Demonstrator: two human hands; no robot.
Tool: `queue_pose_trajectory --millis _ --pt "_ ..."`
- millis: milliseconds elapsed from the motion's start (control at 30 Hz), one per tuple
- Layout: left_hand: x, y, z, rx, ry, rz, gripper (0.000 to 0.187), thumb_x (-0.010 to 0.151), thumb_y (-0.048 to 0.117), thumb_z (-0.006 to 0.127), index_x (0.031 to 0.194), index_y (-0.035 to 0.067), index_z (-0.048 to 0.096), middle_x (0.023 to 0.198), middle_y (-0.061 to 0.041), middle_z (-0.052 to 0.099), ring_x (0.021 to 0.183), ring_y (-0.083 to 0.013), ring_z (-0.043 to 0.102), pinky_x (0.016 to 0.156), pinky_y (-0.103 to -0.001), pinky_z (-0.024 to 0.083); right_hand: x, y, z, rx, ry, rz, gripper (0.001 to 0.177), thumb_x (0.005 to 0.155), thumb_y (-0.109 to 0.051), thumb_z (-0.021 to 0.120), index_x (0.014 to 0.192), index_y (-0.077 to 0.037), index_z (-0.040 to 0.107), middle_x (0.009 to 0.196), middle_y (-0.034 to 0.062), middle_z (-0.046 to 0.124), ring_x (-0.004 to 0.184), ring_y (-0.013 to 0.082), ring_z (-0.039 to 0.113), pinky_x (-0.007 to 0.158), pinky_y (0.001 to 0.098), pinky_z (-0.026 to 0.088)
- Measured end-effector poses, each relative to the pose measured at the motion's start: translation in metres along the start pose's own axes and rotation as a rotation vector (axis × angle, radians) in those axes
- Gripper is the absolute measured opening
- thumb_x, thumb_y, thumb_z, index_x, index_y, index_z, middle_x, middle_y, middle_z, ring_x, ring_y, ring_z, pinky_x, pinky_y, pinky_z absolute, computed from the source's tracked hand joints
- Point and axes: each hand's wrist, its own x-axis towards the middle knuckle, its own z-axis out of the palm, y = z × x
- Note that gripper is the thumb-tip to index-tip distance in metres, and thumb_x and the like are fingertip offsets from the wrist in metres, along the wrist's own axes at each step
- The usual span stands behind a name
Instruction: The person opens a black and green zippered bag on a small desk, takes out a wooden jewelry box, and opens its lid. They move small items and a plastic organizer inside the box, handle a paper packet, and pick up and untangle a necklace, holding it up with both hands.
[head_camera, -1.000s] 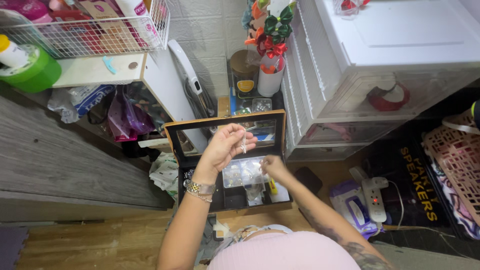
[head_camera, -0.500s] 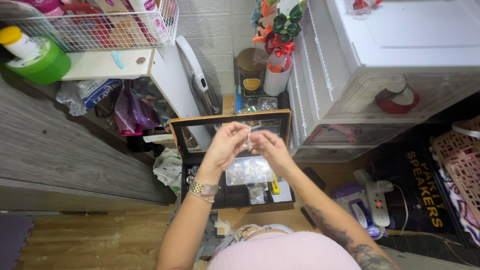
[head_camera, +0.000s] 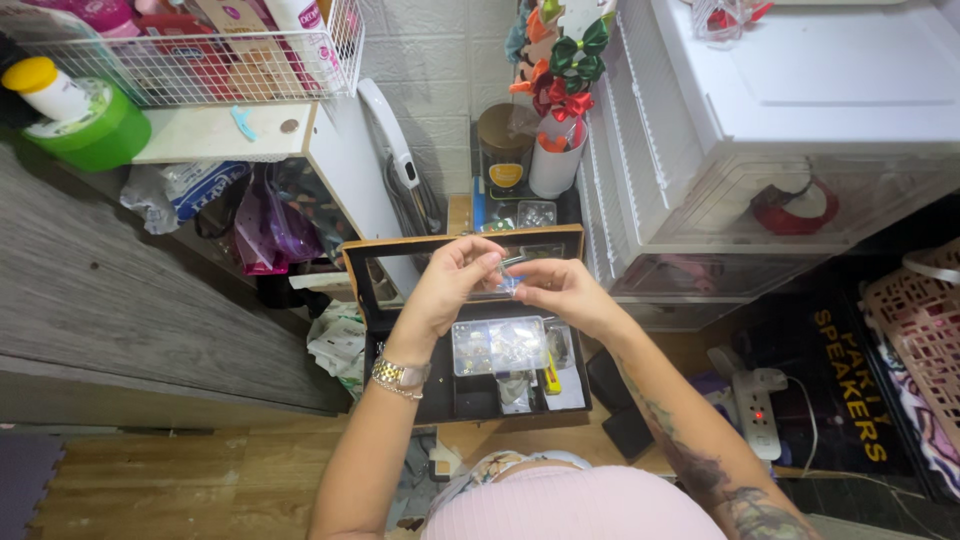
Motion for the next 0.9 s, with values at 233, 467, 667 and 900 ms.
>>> queue_pose_trajectory --millis 233,467,667,900 --pt "-0.003 0.016 0.009 0.078 -0.166 -0.084 0.020 0.101 0.019 0.067 0.111 0.002 0.066 0.074 0.001 0.058 0.059 -0.0030 0.052 0.050 -0.019 0.044 -0.006 -0.005 0.010 0.080 -0.231 0.041 0.032 0.092 -0.016 0.073 0.121 -0.005 0.068 0.111 0.0020 0.074 0.106 0.0093 0.067 0.094 0.0281 0.052" --pt "-0.013 0.038 0.008 -0.078 -0.261 -0.135 0.029 0.101 0.021 0.065 0.121 -0.001 0.065 0.097 -0.007 0.068 0.056 -0.0014 0.046 0.046 -0.016 0.037 -0.004 0.019 0.007 0.131 -0.243 -0.001 0.023 0.097 -0.015 0.073 0.114 -0.001 0.069 0.110 0.0025 0.070 0.103 0.0119 0.063 0.091 0.0300 0.050" --pt "-0.020 0.048 0.010 -0.232 -0.325 -0.110 0.061 0.108 0.041 0.052 0.147 -0.004 0.044 0.126 -0.021 0.061 0.075 -0.0165 0.070 0.052 -0.022 0.054 -0.007 0.010 0.012 0.254 -0.221 0.010 0.046 0.091 -0.015 0.070 0.135 -0.012 0.057 0.113 -0.0010 0.065 0.104 0.0094 0.059 0.092 0.0295 0.048" --pt "-0.022 0.057 0.011 -0.326 -0.398 -0.134 0.087 0.100 0.065 0.033 0.159 0.003 0.025 0.144 -0.028 0.042 0.123 -0.0414 0.062 0.088 -0.051 0.063 0.002 0.022 0.011 0.264 -0.227 0.038 0.046 0.099 -0.016 0.067 0.142 -0.001 0.059 0.115 0.0016 0.065 0.106 0.0102 0.061 0.095 0.0294 0.050"
